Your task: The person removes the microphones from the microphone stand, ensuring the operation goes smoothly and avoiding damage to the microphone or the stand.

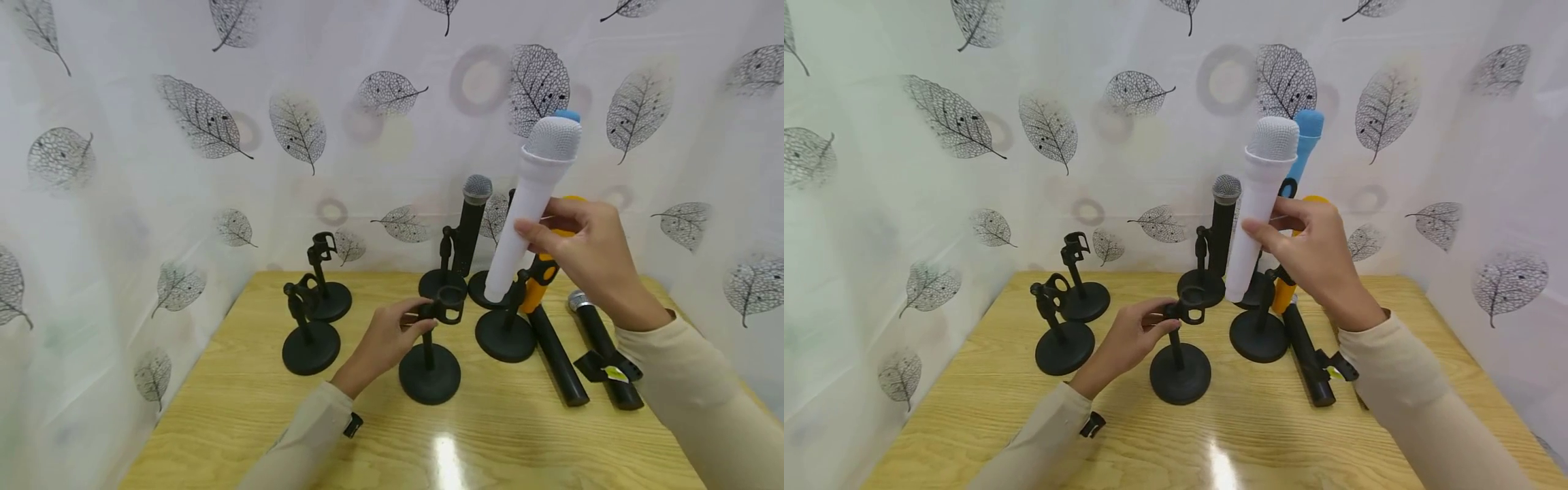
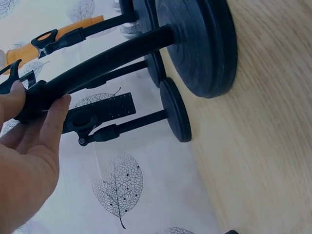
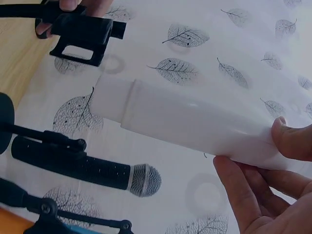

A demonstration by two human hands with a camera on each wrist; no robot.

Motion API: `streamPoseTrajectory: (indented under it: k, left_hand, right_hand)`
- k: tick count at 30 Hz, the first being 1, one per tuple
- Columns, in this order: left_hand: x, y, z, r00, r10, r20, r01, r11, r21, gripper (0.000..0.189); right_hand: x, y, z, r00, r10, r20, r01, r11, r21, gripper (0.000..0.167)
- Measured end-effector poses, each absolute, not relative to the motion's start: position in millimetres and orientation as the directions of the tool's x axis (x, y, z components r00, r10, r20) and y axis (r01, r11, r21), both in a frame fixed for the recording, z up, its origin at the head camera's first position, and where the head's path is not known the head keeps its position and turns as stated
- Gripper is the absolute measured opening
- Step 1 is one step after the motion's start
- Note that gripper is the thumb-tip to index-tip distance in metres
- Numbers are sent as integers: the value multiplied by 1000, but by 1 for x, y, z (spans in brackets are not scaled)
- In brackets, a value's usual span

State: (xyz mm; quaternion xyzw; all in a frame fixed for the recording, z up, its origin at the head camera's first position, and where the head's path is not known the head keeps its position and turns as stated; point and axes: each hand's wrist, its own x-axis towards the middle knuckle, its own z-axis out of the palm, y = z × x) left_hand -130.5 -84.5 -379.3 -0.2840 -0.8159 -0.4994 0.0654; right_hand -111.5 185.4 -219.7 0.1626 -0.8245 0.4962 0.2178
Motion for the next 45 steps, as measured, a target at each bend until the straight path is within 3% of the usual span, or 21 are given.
streamPoseTrajectory:
  k: [9, 18, 31, 45]
  left_hand:
    - [-130, -82, -384, -828, 384, 410, 539, 340, 771, 22]
    - [-136, -87, -383, -860, 327, 392, 507, 449, 736, 22]
    - [-164, -107, -381, -923, 176, 342, 381, 536, 753, 34]
    - [-191, -115, -385, -931, 87, 355, 334, 599, 728, 42]
  right_hand:
    - [-107, 206, -222, -850, -48, 524, -460, 553, -695, 36]
    - [-102, 236, -227, -881, 2, 474, -363, 639, -678, 44]
    - [-107, 272, -242, -904, 34, 427, -318, 616, -721, 43]
    - [-116, 300, -268, -938, 100, 332, -210, 597, -774, 51]
